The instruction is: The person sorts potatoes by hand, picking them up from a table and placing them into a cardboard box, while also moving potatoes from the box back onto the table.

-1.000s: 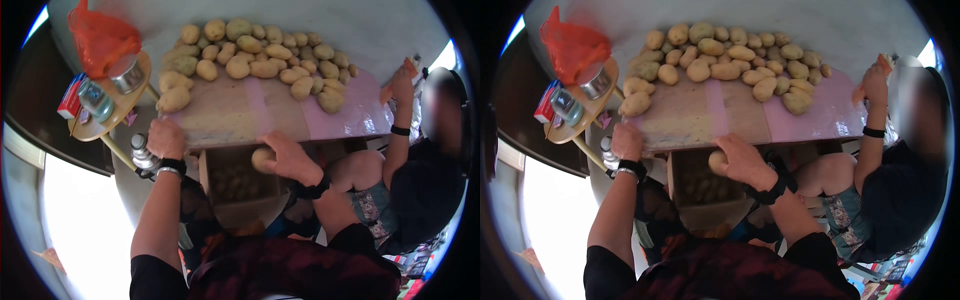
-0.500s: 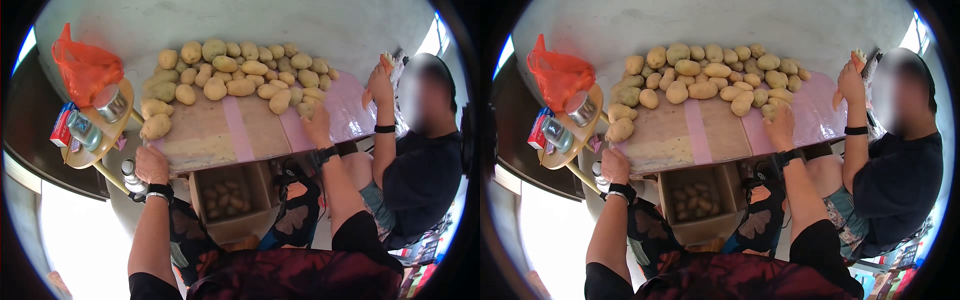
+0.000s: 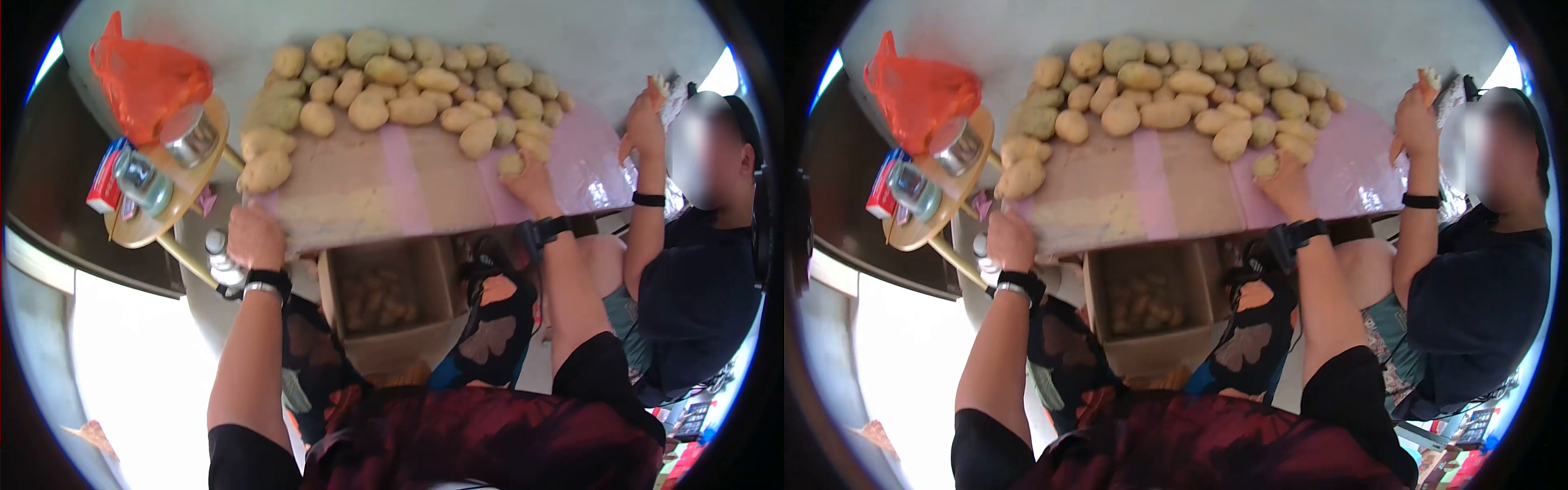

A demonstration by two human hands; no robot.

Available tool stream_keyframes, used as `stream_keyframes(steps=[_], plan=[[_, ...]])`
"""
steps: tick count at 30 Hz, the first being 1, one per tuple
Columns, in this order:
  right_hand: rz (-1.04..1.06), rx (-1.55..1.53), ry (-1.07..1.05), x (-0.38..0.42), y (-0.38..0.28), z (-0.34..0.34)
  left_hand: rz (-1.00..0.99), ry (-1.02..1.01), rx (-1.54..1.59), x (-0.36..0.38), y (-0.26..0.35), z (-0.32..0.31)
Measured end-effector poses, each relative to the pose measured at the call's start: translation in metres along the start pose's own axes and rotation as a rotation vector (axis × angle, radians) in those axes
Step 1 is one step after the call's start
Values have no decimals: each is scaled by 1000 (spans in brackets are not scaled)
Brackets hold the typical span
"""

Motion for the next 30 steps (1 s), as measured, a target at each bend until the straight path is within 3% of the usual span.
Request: stream_keyframes(steps=[6,10,13,15,19,21,24,26,28,30], plan=[[156,-56,-150,56,-40,16,55,-50,15,-3,0,0],[174,-159,-369,111,-76,18,51,-55,44,-4,1,0],[315,-206,-459,153,-92,-2,37,-52,38,-3,0,0],[312,-203,-629,179,-102,-27,32,-54,31,-1,0,2],[316,-172,-761,213,-114,-66,39,-50,16,-2,1,1],[316,-243,-719,209,-121,-61,28,-24,50,-2,1,2],[352,-360,-429,168,-127,-34,19,-32,46,-1,3,4],[282,-210,-245,129,-125,-16,17,-4,44,-1,3,4],[398,-193,95,92,-118,-1,21,24,37,-1,2,5],[395,-112,157,51,-109,-2,22,7,37,-1,3,5]])
Point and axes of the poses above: each hand's wrist, its own x-axis away from the middle knuckle, its own z-axis out of the back of the hand, y = z × x, the point moved 7 cm from there along -x, towards the middle knuckle, and after that the axes turned 8 degrees about -z, right-handed, at the moved point
